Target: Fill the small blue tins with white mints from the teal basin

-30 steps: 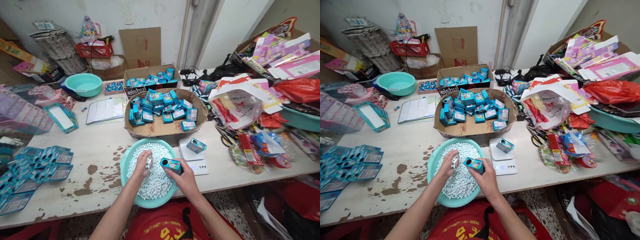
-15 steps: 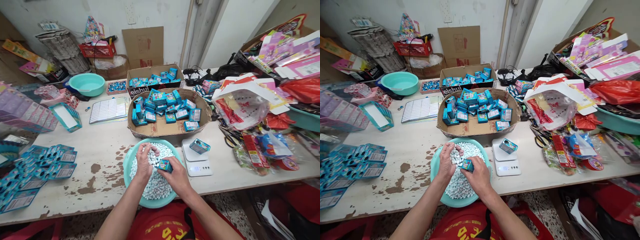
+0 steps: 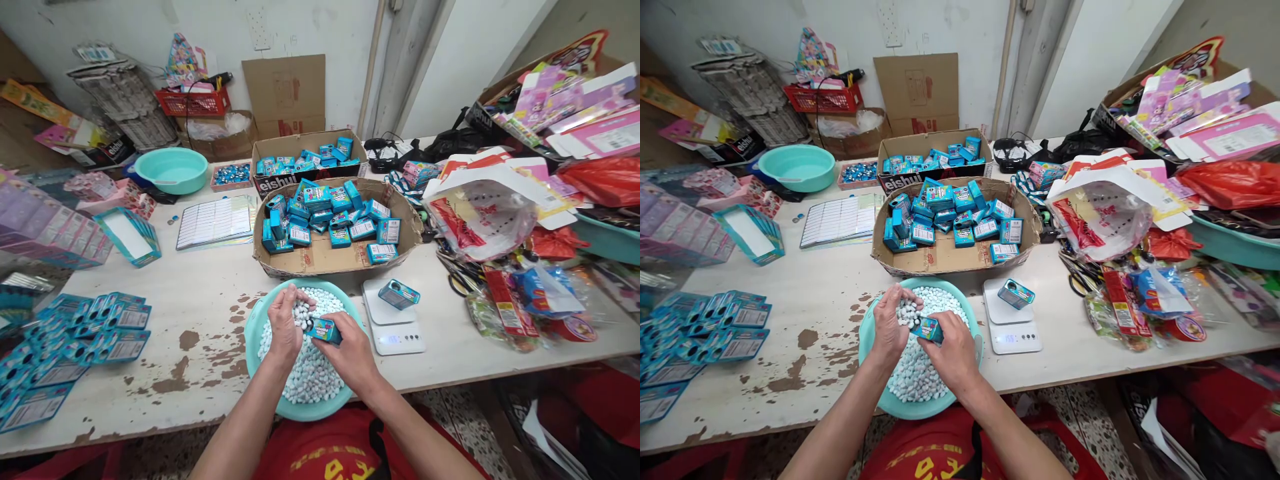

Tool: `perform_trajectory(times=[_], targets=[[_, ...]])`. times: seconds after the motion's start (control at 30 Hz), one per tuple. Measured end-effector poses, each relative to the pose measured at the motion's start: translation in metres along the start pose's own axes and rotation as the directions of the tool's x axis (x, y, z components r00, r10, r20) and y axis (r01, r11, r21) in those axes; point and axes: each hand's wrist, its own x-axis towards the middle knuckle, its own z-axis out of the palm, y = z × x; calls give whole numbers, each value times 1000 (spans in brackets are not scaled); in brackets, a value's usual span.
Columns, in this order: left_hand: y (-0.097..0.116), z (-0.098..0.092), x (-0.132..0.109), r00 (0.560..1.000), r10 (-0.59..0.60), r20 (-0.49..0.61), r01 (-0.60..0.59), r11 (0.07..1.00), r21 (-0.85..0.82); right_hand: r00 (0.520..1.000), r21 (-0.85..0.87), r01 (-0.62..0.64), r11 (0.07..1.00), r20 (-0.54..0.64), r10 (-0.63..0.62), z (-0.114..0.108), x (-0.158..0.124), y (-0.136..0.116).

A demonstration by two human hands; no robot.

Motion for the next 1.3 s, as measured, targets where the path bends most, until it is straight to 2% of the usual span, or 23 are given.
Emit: perform_trajectory(times=[0.5,0.8,0.97,1.23,1.3], targets=[[4,9,-2,999,54,-4,-53,993,108,1000,26,-9,1000,-2,9,-5,2,-1],[3,10,-5,997,-46,54,39,992,117,999,79,-49,996,-4,49,-3,4,5],[0,11,-2,999,18,-33,-13,988,151,998,121,-67,990,4,67,-7,2,4],[2,16,-9,996,-24,90,13,993,117,998,137,-64,988,7,64,-7,3,4],[3,16,-12,986,-51,158,37,995,92,997,156,-82,984,4,83,-6,4,6]])
